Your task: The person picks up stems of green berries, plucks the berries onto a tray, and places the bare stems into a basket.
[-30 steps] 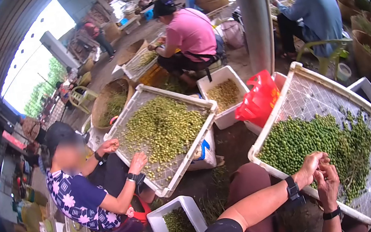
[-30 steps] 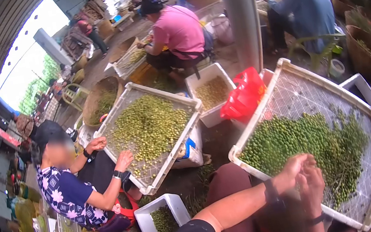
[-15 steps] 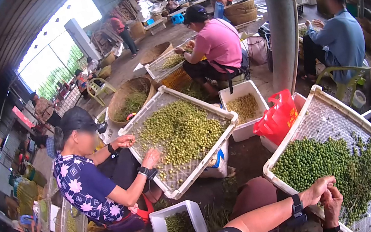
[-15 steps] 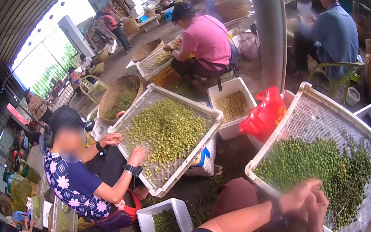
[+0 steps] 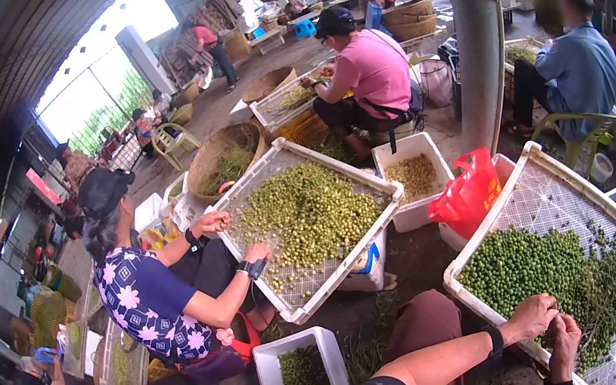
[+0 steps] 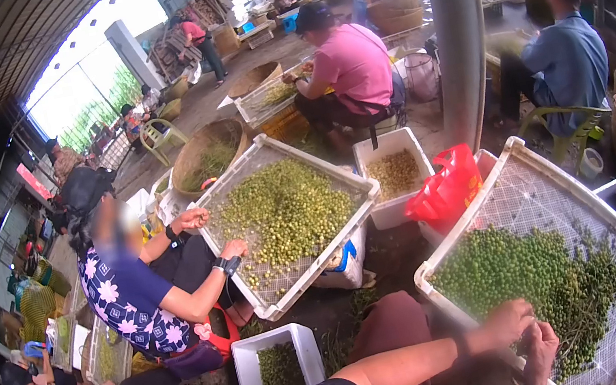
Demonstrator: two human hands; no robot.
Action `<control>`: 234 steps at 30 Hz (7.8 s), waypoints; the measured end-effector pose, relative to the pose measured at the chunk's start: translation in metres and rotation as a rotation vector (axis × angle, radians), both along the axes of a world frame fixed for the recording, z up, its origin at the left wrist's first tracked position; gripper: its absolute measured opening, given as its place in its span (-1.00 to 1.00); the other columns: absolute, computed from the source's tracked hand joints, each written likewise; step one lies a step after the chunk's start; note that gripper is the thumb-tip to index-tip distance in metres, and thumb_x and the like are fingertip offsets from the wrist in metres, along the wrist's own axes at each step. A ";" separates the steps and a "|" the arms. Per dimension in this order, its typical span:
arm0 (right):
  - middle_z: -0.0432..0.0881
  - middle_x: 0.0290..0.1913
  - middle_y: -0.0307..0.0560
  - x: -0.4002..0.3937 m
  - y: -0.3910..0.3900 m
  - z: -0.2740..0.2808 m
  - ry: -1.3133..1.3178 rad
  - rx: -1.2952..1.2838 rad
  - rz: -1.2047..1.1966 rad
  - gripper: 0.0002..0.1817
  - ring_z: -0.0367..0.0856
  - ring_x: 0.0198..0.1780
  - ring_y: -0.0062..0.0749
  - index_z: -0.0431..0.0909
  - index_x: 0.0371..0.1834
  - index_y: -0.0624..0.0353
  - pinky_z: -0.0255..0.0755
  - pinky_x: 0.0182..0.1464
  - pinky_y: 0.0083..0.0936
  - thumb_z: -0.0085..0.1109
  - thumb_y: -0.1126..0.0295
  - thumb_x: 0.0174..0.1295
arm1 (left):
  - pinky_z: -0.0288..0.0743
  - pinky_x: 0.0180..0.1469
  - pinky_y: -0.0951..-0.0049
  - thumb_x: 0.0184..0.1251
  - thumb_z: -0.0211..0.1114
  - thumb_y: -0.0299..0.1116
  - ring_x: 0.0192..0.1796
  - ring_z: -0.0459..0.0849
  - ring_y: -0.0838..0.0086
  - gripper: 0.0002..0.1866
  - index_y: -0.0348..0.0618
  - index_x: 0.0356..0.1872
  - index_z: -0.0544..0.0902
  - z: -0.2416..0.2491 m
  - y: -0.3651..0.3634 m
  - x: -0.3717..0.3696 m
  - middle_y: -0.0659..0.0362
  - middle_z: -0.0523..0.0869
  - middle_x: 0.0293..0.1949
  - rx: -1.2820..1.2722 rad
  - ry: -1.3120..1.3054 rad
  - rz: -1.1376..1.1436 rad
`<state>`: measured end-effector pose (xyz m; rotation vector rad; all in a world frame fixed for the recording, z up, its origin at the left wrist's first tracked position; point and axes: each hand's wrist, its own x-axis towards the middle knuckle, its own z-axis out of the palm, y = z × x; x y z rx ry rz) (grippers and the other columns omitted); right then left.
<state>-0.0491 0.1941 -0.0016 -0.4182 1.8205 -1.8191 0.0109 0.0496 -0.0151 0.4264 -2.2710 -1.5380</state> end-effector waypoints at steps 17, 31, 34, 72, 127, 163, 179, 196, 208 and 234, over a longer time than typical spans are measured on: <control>0.52 -0.41 -0.36 -0.012 0.006 -0.020 -0.309 -0.190 -0.048 -0.90 0.51 -0.47 -0.65 0.50 -0.16 0.06 0.34 -0.53 -0.69 0.20 0.33 0.45 | 0.41 -0.60 0.44 0.48 0.22 -0.35 -0.64 0.54 0.56 -0.79 -0.26 -0.35 0.57 -0.012 -0.013 -0.008 0.19 0.58 -0.61 0.497 0.056 -0.044; 0.45 -0.45 -0.45 0.002 -0.005 -0.002 -0.334 -0.118 -0.013 -0.78 0.34 -0.54 -0.77 0.55 -0.09 -0.02 0.16 -0.57 -0.75 0.19 0.10 0.48 | 0.59 -0.26 0.28 0.18 0.31 -0.43 -0.38 0.74 0.34 -0.86 -0.26 -0.30 0.73 0.005 -0.008 0.005 0.04 0.77 -0.42 0.362 0.091 -0.172; 0.44 -0.46 -0.45 0.000 0.001 -0.009 -0.338 -0.126 0.038 -0.74 0.33 -0.55 -0.76 0.56 -0.05 -0.02 0.16 -0.57 -0.73 0.15 0.05 0.49 | 0.60 -0.26 0.28 0.17 0.31 -0.42 -0.39 0.75 0.32 -0.88 -0.24 -0.36 0.73 0.007 -0.009 0.004 0.03 0.78 -0.42 0.302 0.090 -0.148; 0.63 -0.03 -0.09 0.015 0.010 0.034 -0.596 -0.454 0.010 -0.76 0.59 -0.16 -0.50 0.56 0.04 0.22 0.52 -0.19 -0.58 0.24 0.41 0.37 | 0.72 -0.13 0.17 0.54 0.17 -0.35 -0.23 0.74 0.31 -0.80 -0.23 -0.02 0.64 0.020 -0.057 0.010 0.09 0.70 -0.28 1.341 0.107 0.053; 0.59 -0.18 -0.15 0.011 0.025 0.034 -0.595 -0.446 0.001 -0.80 0.55 -0.35 -0.56 0.56 -0.01 0.23 0.43 -0.34 -0.59 0.16 0.35 0.43 | 0.73 -0.20 0.34 0.58 0.13 -0.43 -0.34 0.71 0.47 -0.84 -0.31 -0.13 0.63 0.044 -0.027 0.000 0.20 0.68 -0.34 1.001 -0.084 -0.268; 0.42 -0.47 -0.38 0.003 0.016 0.019 -0.574 -0.353 -0.084 -0.90 0.36 -0.51 -0.67 0.50 -0.18 0.13 0.27 -0.47 -0.64 0.23 0.39 0.43 | 0.64 -0.27 0.44 0.49 0.33 -0.33 -0.38 0.72 0.52 -0.85 -0.21 -0.19 0.68 0.011 -0.018 -0.001 0.20 0.73 -0.38 0.837 0.025 -0.259; 0.64 -0.40 -0.23 -0.010 0.022 0.002 -0.301 -0.057 -0.332 -0.92 0.61 -0.49 -0.60 0.57 -0.20 0.22 0.56 -0.42 -0.63 0.27 0.52 0.29 | 0.69 -0.15 0.42 0.61 0.17 -0.36 -0.30 0.75 0.48 -0.82 -0.23 -0.14 0.67 0.059 -0.025 0.013 0.19 0.73 -0.33 0.891 -0.031 -0.297; 0.75 -0.20 0.17 -0.098 0.050 -0.011 0.640 1.075 -0.296 -0.67 0.72 -0.13 0.14 0.69 -0.20 0.26 0.59 -0.07 -0.08 0.41 0.27 0.02 | 0.60 -0.13 0.14 -0.18 0.36 -0.40 -0.10 0.73 0.01 -0.51 -0.34 -0.09 0.64 -0.025 0.035 0.046 -0.12 0.73 -0.26 -0.273 -0.147 -1.089; 0.48 -0.47 -0.37 -0.100 0.059 0.022 0.398 0.275 -0.412 -0.75 0.28 -0.50 -0.69 0.66 -0.28 0.23 0.17 -0.47 -0.55 0.26 0.25 0.43 | 0.59 0.08 0.33 0.18 0.41 -0.33 -0.05 0.72 0.38 -0.57 -0.31 0.06 0.67 0.041 -0.012 0.007 0.06 0.78 -0.09 0.444 -0.019 -0.711; 0.62 -0.45 -0.24 0.004 0.049 0.068 -0.367 -0.153 -0.243 -0.78 0.51 -0.59 -0.67 0.56 -0.10 0.21 0.35 -0.59 -0.72 0.39 0.40 0.32 | 0.22 0.51 -0.08 0.07 0.54 -0.35 0.51 0.32 -0.11 -0.18 -0.09 0.45 0.44 0.041 0.019 0.000 -0.15 0.43 0.41 -0.527 0.238 -0.273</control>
